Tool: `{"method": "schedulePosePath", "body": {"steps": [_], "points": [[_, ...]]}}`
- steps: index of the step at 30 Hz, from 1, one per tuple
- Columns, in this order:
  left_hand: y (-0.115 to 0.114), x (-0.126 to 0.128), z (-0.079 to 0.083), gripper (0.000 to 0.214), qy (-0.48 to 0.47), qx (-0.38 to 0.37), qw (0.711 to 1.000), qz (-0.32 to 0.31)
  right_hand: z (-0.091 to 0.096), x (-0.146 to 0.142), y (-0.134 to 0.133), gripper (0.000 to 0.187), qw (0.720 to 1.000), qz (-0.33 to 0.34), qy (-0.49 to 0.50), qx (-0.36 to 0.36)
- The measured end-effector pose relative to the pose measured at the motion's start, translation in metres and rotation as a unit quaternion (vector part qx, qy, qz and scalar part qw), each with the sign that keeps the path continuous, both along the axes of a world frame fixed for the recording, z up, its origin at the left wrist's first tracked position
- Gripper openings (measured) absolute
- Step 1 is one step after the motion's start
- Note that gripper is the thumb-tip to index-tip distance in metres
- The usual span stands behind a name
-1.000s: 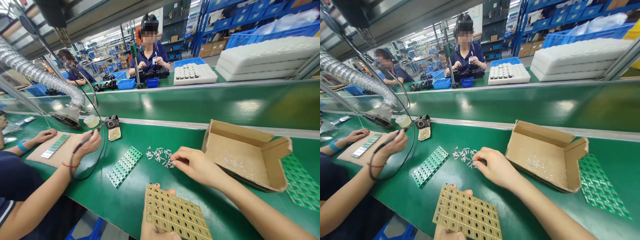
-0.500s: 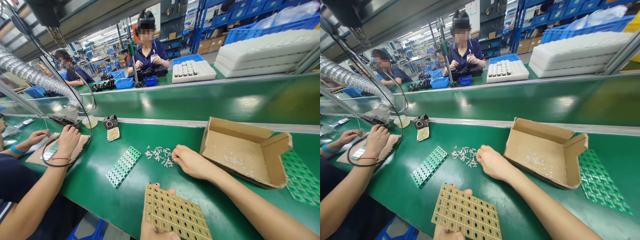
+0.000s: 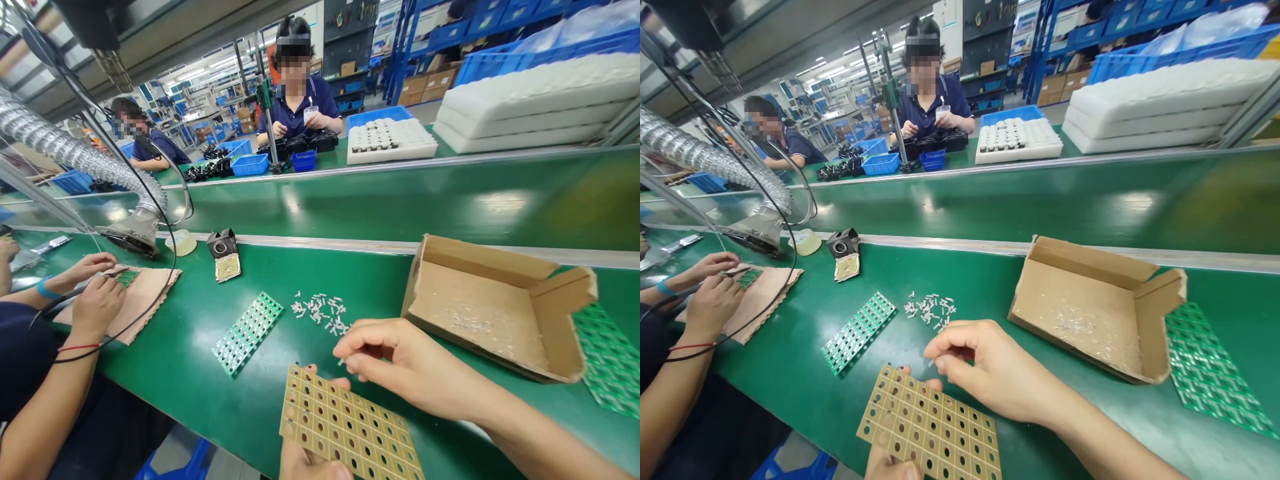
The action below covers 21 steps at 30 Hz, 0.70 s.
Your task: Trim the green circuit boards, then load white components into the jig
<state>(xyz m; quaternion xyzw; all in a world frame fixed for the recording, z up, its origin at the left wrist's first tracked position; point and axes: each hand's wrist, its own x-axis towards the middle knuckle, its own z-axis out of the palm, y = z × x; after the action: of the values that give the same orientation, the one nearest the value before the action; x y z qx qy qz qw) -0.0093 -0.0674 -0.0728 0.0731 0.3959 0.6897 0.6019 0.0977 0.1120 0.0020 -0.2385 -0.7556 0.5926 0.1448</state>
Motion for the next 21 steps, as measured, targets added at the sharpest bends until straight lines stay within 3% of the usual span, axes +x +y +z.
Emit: {"method": "schedulePosePath", "body": {"steps": [4, 8, 12, 14, 18, 21], "points": [[0.001, 0.001, 0.004, 0.087, 0.011, -0.025, 1.0, 0.007, 0.002, -0.002, -0.009, 0.02, 0.996, -0.008, 0.031, -0.083], [0.002, 0.001, 0.005, 0.09, 0.029, -0.026, 0.999, 0.004, -0.001, -0.004, -0.01, 0.02, 0.995, -0.021, 0.018, -0.095], [0.0, -0.002, 0.004, 0.09, 0.029, -0.037, 0.999, -0.012, 0.002, -0.005, -0.01, 0.008, 0.999, -0.015, -0.02, -0.047], [0.0, -0.003, 0.005, 0.094, 0.032, -0.026, 0.999, -0.012, 0.005, -0.005, -0.013, 0.011, 0.999, -0.016, -0.025, -0.014], [0.005, 0.0, 0.007, 0.1, 0.02, 0.02, 1.0, -0.012, 0.01, -0.004, -0.025, 0.018, 0.998, -0.005, 0.049, 0.041], [0.01, 0.0, 0.008, 0.092, 0.039, 0.046, 0.998, -0.034, 0.011, -0.004, -0.039, 0.021, 0.993, -0.011, 0.095, 0.065]]}}
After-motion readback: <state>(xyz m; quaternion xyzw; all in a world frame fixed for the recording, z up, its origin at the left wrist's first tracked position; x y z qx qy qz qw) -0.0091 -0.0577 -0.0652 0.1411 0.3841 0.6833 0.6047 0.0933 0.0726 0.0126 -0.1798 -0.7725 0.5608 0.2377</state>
